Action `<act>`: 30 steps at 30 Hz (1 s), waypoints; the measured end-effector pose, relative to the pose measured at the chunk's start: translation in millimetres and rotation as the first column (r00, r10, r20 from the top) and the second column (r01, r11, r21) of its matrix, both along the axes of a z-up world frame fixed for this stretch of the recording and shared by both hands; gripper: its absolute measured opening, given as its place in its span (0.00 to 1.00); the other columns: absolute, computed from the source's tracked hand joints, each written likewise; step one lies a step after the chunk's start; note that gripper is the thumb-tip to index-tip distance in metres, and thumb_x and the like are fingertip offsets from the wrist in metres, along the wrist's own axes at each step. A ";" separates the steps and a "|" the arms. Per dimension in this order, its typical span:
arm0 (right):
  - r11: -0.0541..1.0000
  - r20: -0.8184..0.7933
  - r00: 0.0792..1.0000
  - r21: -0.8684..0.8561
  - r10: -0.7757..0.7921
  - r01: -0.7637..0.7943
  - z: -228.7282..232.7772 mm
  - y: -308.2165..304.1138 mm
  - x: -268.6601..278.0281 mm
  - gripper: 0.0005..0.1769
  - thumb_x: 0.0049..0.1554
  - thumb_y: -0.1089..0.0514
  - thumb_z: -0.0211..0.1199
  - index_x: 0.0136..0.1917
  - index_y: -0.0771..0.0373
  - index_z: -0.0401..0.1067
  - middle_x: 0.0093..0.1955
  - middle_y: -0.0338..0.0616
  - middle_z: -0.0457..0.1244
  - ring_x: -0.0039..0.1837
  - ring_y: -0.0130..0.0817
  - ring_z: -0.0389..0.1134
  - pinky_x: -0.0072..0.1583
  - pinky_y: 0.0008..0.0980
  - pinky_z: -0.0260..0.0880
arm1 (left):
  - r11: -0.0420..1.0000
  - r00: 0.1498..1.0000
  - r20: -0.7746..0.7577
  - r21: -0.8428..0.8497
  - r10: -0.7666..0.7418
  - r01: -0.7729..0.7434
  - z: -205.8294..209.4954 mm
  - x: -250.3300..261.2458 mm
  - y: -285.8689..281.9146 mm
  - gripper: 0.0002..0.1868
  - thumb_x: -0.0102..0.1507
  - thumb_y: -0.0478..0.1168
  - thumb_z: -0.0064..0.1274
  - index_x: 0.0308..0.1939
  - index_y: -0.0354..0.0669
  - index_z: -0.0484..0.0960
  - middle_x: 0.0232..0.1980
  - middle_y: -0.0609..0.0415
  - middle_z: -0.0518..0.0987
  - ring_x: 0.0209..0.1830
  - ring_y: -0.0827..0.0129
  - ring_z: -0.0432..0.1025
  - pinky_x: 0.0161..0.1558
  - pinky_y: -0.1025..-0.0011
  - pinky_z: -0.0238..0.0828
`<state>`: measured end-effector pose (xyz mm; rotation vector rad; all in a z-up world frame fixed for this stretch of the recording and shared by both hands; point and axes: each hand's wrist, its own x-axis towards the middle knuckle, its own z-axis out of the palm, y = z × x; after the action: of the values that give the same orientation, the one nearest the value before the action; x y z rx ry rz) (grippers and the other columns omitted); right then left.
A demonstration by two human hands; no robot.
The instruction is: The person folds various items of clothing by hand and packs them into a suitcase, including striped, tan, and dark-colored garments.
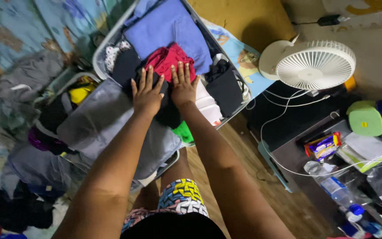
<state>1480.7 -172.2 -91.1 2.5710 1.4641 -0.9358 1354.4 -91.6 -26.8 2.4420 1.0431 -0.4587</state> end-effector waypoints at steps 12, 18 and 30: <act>0.693 -0.192 0.957 0.660 -0.217 0.290 64.0 -140.2 -24.0 0.18 0.53 0.69 0.58 0.56 0.58 0.76 0.61 0.51 0.67 0.69 0.52 0.66 0.69 0.48 0.67 | 0.973 0.835 0.507 -0.188 0.213 -0.135 98.3 -119.7 -59.2 0.30 0.59 0.40 0.65 0.66 0.45 0.78 0.79 0.34 0.59 0.79 0.43 0.54 0.77 0.51 0.50; 0.436 -0.401 0.700 0.570 -0.591 0.696 148.1 -240.8 -129.2 0.21 0.48 0.73 0.59 0.54 0.60 0.78 0.52 0.53 0.68 0.58 0.52 0.68 0.61 0.44 0.68 | 0.927 0.802 0.498 -0.328 0.331 -0.180 148.6 -230.0 -89.0 0.23 0.61 0.37 0.60 0.61 0.43 0.80 0.71 0.41 0.69 0.69 0.52 0.66 0.67 0.59 0.63; 0.222 -0.576 0.667 0.655 -0.473 0.723 227.7 -355.2 -171.6 0.25 0.46 0.74 0.55 0.55 0.60 0.78 0.46 0.47 0.67 0.50 0.42 0.69 0.54 0.37 0.70 | 0.552 0.659 0.297 -0.806 0.691 -0.215 185.5 -250.7 -159.6 0.18 0.65 0.39 0.55 0.60 0.41 0.78 0.58 0.54 0.80 0.57 0.70 0.75 0.50 0.76 0.68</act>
<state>1309.1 -527.4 136.5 4.1832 1.0162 -0.6092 1103.7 -251.3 158.6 1.3250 0.9448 0.1135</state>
